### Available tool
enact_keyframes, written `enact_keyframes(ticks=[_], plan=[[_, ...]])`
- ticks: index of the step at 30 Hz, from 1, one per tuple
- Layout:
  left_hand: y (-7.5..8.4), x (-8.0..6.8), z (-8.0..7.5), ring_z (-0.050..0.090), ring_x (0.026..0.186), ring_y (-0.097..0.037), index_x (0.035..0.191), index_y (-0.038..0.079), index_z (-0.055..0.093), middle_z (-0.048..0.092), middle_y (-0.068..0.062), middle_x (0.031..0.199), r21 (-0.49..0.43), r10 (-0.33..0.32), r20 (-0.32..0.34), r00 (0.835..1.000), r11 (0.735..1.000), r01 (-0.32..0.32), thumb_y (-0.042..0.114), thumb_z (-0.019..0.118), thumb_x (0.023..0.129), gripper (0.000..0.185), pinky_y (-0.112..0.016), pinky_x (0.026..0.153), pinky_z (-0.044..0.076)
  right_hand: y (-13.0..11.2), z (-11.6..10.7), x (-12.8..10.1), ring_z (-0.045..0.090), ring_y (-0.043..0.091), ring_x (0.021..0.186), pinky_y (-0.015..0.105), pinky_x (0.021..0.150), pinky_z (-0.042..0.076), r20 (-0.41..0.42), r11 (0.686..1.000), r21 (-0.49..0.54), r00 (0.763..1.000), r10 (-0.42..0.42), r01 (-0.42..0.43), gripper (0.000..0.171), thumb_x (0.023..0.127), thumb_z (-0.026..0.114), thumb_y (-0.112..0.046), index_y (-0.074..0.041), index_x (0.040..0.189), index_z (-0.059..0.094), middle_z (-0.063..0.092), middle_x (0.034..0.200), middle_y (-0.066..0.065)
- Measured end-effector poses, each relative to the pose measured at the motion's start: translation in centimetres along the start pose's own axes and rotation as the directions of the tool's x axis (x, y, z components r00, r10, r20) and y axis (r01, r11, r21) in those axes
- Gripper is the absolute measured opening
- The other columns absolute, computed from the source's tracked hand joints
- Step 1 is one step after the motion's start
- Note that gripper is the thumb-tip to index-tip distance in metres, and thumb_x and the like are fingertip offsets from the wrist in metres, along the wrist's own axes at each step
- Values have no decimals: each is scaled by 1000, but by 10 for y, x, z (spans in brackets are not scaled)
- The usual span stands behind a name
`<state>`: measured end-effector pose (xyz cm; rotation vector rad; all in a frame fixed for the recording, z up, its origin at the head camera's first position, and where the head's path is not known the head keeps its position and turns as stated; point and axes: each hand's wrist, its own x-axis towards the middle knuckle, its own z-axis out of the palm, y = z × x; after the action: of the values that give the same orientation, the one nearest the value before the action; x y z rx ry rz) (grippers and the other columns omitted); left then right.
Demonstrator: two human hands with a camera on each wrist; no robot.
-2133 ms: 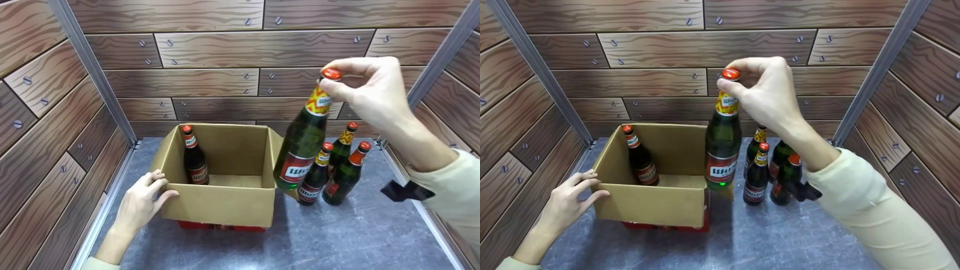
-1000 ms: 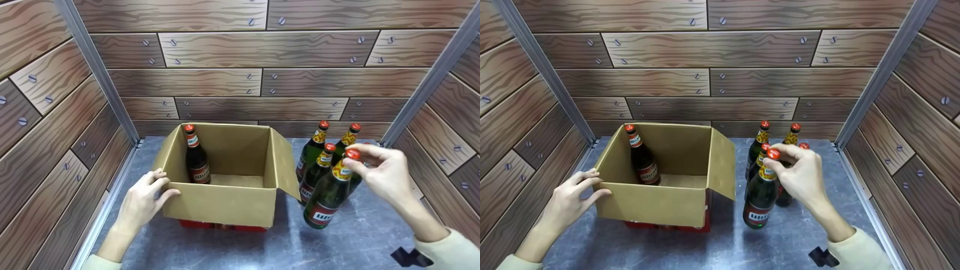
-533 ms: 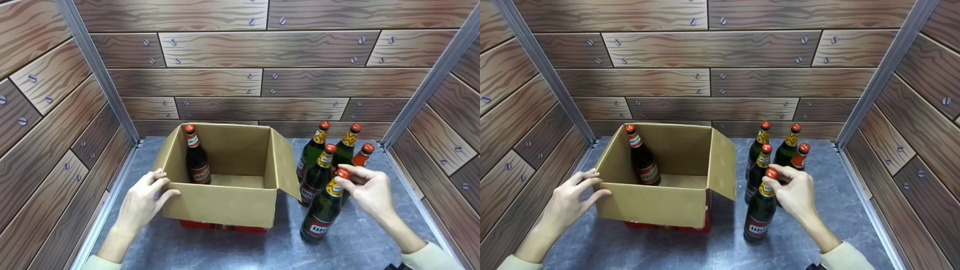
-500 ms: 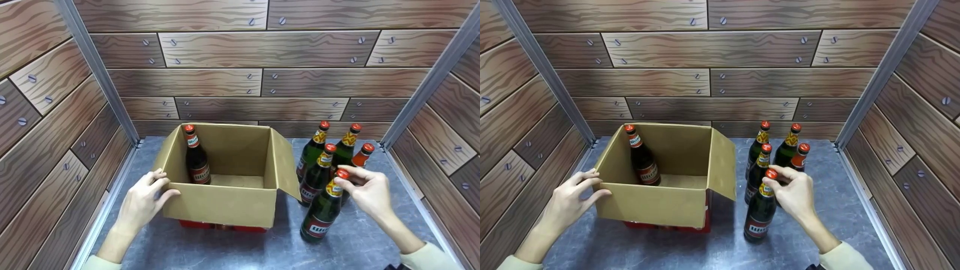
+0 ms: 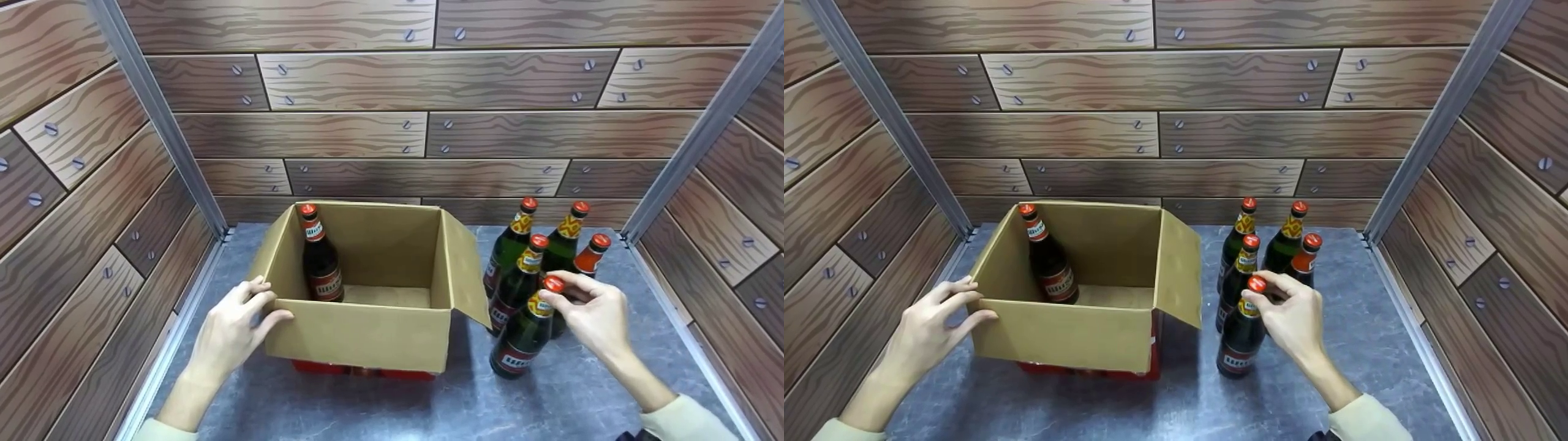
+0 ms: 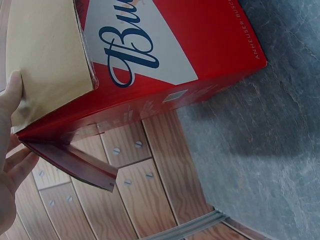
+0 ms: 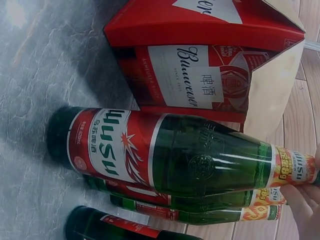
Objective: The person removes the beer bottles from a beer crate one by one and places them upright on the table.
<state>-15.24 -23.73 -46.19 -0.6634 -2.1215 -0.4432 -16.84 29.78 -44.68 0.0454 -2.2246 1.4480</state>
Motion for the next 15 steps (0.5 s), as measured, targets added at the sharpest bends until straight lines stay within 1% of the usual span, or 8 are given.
enact_keyframes(ticks=[5,15], plan=[[0,0,0,77,102,-35,95,8,76,77,-14,104,3,-4,1,1000,1000,4,58,62,96,52,-46,83,65,0,0,-2,73,-13,80,6,70,60,-9,1000,-3,1000,-4,4,32,79,90,4,3,109,80,73,84,-33],[0,0,-1,77,103,-36,95,7,76,77,-15,104,11,-10,10,1000,1000,10,59,61,96,54,-47,84,66,-1,0,-3,74,-11,85,8,73,61,12,1000,15,1000,14,-14,36,81,90,0,6,114,78,75,89,-28]])
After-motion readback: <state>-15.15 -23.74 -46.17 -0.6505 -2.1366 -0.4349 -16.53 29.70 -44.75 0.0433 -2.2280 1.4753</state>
